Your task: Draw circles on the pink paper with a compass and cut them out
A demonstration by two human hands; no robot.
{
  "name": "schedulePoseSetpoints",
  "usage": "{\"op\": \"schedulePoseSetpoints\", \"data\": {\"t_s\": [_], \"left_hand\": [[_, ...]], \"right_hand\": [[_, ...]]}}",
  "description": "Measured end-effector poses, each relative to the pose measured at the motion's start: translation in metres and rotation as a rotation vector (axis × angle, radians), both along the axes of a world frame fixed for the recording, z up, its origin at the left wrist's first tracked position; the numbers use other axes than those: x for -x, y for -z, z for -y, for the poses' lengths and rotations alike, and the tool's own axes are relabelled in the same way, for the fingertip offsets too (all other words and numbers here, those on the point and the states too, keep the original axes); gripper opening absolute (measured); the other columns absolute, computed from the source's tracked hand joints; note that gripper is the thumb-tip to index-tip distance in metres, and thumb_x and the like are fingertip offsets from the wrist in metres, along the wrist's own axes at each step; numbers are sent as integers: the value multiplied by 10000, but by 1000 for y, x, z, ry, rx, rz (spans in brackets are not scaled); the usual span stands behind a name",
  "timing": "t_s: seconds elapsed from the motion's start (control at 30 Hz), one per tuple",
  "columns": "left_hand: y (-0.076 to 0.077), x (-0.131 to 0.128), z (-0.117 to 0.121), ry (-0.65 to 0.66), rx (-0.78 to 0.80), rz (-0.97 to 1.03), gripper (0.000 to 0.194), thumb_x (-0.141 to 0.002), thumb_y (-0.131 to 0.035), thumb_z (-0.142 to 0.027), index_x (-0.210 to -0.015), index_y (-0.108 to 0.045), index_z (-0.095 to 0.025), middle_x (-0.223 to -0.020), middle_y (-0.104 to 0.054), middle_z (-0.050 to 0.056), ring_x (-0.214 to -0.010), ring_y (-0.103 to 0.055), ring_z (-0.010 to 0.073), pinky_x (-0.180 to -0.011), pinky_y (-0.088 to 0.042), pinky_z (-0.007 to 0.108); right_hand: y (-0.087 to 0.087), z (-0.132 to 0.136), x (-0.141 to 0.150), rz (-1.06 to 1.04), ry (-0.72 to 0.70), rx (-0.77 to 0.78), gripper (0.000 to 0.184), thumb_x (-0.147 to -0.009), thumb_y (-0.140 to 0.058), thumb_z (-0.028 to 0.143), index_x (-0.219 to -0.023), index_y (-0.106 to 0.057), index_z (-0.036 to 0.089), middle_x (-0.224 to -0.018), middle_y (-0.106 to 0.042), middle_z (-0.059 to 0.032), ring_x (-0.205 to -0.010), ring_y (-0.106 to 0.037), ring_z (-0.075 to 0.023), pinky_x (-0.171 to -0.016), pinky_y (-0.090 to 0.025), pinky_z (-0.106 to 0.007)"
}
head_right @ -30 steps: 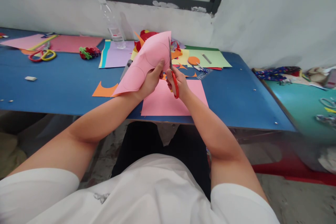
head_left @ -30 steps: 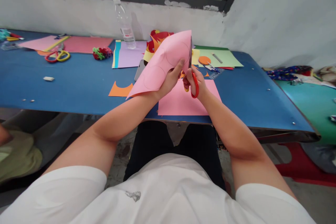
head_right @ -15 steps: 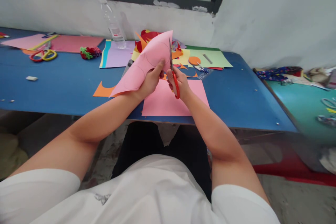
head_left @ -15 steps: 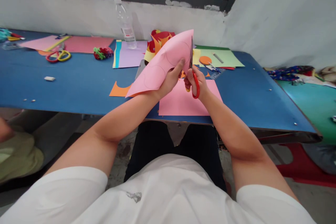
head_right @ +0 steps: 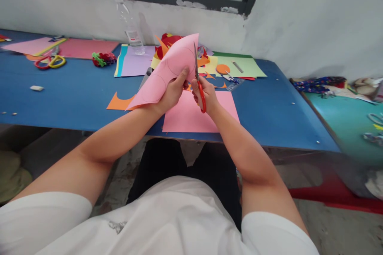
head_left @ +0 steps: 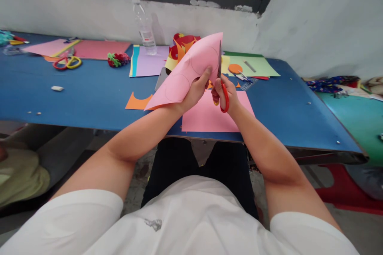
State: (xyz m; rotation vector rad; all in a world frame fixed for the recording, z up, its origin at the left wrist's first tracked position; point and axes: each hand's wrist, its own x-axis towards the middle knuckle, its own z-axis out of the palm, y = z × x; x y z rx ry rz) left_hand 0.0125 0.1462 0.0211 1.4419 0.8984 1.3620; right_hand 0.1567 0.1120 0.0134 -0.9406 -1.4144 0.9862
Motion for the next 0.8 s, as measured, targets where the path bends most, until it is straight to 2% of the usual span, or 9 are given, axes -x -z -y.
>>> {"op": "schedulePoseSetpoints", "data": {"t_s": [0.13, 0.33, 0.53, 0.8], "left_hand": [[3, 1, -4, -7, -14, -49, 703, -1232, -491, -737, -738, -497, -237, -711, -486, 9, -732, -472, 156, -808, -464, 375], [3, 3, -5, -15, -58, -19, 710, -1203, -586, -754, -721, -532, -236, -700, -493, -5, -693, -505, 155, -756, -454, 379], [-6, 1, -1, -30, -14, 54, 715, -1149, -730, -720, -650, -543, -243, -700, -527, 3, -681, -536, 183, -750, -459, 388], [0, 2, -10, -20, -25, 105, 636, -1174, -744, -630, -697, -624, -228, -713, -606, 13, -729, -657, 196, -778, -550, 391]], "right_hand": [[-2, 1, 0, 15, 6, -1, 844, -788, -690, 1113, -920, -506, 300, -626, -398, 78, -480, -365, -131, -426, -344, -309], [-4, 2, -2, 32, 8, -15, 834, -806, -691, 1102, -890, -485, 298, -631, -401, 73, -477, -364, -122, -433, -334, -313], [-6, 2, -7, 51, -12, -15, 834, -824, -694, 1087, -851, -451, 290, -646, -429, 62, -496, -382, -114, -441, -336, -299], [-8, 1, -10, 58, -28, 3, 843, -805, -696, 1099, -868, -460, 292, -621, -393, 73, -499, -363, -118, -438, -329, -285]]}}
